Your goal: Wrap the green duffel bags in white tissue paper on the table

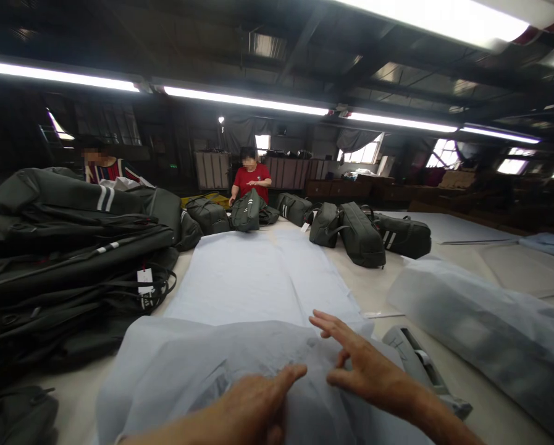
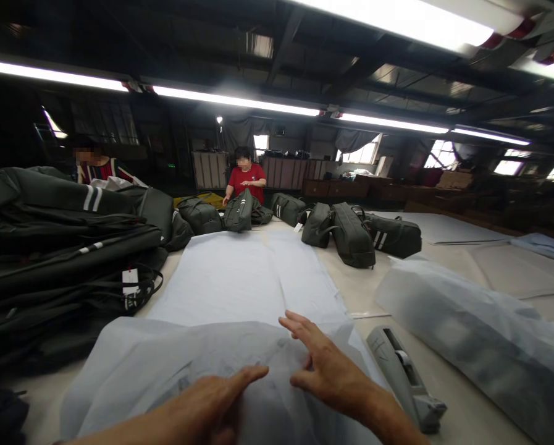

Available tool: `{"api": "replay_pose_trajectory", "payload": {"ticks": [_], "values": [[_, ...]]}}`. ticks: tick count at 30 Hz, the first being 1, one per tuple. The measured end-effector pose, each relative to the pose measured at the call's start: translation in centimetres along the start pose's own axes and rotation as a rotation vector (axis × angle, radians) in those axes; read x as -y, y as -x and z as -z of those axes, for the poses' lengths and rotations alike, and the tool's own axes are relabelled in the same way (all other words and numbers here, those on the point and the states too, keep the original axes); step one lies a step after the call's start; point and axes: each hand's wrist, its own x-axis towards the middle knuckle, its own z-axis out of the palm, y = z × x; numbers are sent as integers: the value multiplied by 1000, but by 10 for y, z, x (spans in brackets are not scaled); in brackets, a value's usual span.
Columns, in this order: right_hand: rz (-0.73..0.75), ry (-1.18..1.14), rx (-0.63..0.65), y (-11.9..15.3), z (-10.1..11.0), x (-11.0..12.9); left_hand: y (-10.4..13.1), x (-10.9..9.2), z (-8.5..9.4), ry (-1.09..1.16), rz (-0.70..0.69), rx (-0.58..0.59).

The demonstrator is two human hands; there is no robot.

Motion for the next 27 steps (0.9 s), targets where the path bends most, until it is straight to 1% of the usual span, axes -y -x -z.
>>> {"api": "replay_pose_trajectory", "payload": {"ticks": [2, 4, 5, 7, 8, 10, 12, 13, 16, 20, 22, 24, 25, 26, 27], "values": [[14, 122, 104, -11, 9, 13, -6, -17, 8, -139, -15, 19], [31, 315, 193, -24, 16, 25, -15, -29, 17, -288, -35, 90], [34, 427, 239, -30, 19, 30, -19, -32, 21, -378, -35, 132], [13, 612, 325, -40, 24, 38, -30, -32, 27, -547, -10, 197], [-4, 658, 343, -44, 27, 41, -36, -30, 30, -596, 11, 217], [-20, 646, 327, -48, 33, 41, -48, -26, 36, -598, 33, 216], [-49, 558, 297, -50, 38, 36, -61, -21, 39, -521, 17, 179], [-87, 508, 298, -50, 40, 32, -66, -18, 39, -477, 18, 170], [-227, 418, 316, -52, 42, 16, -82, -7, 36, -430, 83, 165], [-245, 493, 275, -59, 37, -11, -98, 6, 33, -538, 112, 128], [-262, 488, 284, -62, 34, -24, -100, 5, 35, -575, 137, 127], [-280, 457, 297, -65, 32, -33, -97, -3, 34, -621, 139, 99], [-284, 444, 298, -66, 32, -37, -93, -6, 30, -672, 102, 70], [-286, 435, 300, -66, 32, -39, -88, -9, 22, -749, 21, 41], [-286, 424, 304, -67, 33, -41, -82, -9, 11, -849, -100, 13]]}}
